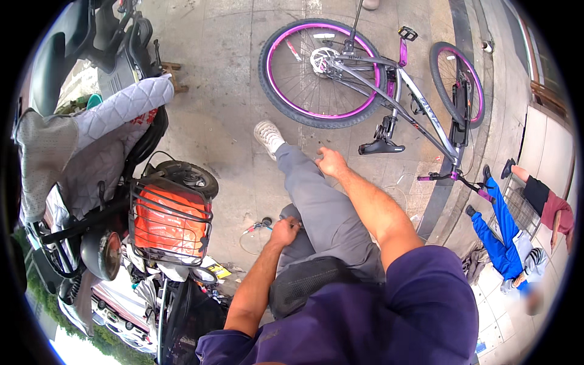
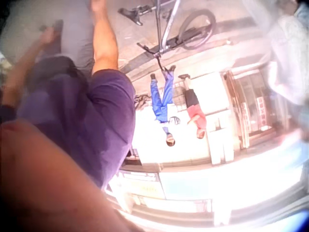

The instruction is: The person uses a tire lever to pry the tire bead off the rim and removes the inner tube from the bicycle wheel. They then attach a pump hose to the tube valve and inflate the inner tube while holding it in their hands.

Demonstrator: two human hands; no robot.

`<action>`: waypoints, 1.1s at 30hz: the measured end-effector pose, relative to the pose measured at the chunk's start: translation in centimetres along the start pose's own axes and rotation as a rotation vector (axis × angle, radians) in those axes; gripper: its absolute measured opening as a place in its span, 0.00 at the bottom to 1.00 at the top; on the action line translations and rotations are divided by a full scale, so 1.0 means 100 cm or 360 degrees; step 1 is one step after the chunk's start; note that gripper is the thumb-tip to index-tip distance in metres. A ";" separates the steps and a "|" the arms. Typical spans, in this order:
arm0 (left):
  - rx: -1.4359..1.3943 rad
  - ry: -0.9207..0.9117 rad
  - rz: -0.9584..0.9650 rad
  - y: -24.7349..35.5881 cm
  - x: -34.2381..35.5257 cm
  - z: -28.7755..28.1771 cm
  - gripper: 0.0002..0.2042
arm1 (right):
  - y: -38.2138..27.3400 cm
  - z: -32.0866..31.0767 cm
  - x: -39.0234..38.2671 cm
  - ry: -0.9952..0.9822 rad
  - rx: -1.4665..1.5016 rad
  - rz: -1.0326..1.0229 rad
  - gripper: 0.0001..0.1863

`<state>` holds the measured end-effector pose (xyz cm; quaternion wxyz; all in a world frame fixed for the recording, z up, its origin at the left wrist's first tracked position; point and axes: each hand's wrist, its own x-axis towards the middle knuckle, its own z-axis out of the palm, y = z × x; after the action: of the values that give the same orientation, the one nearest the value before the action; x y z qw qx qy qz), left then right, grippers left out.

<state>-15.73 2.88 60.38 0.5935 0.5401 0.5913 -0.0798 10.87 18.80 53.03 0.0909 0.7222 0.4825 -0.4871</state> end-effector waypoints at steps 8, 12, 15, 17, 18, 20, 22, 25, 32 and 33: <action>-0.0267 0.0305 -0.0066 0.139 0.084 -0.401 0.11 | -0.162 -0.154 0.074 -0.0167 -0.0194 0.0421 0.19; -0.0553 0.0431 -0.0301 0.229 0.197 -0.610 0.09 | -0.402 -0.348 0.136 -0.0313 -0.0288 0.0256 0.23; -0.1018 0.0526 -0.0222 0.326 0.290 -0.743 0.08 | -0.571 -0.488 0.218 0.0071 -0.0063 -0.0255 0.18; -0.1320 0.0643 -0.0076 0.381 0.330 -0.838 0.07 | -0.740 -0.599 0.241 -0.0102 0.0330 -0.0341 0.17; -0.1233 0.0681 -0.0015 0.406 0.354 -0.889 0.07 | -0.830 -0.662 0.225 -0.0188 0.0682 -0.0556 0.16; -0.1034 0.0717 0.0095 0.450 0.402 -0.983 0.07 | -0.964 -0.769 0.194 -0.0428 0.0906 -0.1078 0.13; -0.0940 0.0859 0.0118 0.413 0.493 -1.039 0.14 | -1.086 -0.878 0.148 -0.0733 0.0728 -0.1629 0.11; -0.0885 0.0910 -0.0344 0.455 0.526 -1.190 0.14 | -1.236 -0.998 0.178 -0.0981 0.0638 -0.2143 0.07; -0.0810 0.0819 -0.0262 0.536 0.664 -1.470 0.12 | -1.547 -1.123 0.330 -0.0776 0.0459 -0.2480 0.08; -0.0895 0.0820 -0.0208 0.552 0.668 -1.525 0.11 | -1.595 -1.151 0.341 -0.0978 0.0299 -0.2342 0.07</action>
<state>-49.93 173.69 80.96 0.5442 0.3198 0.7529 0.1861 -41.56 191.35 138.64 -0.1859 0.0573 0.7452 -0.6378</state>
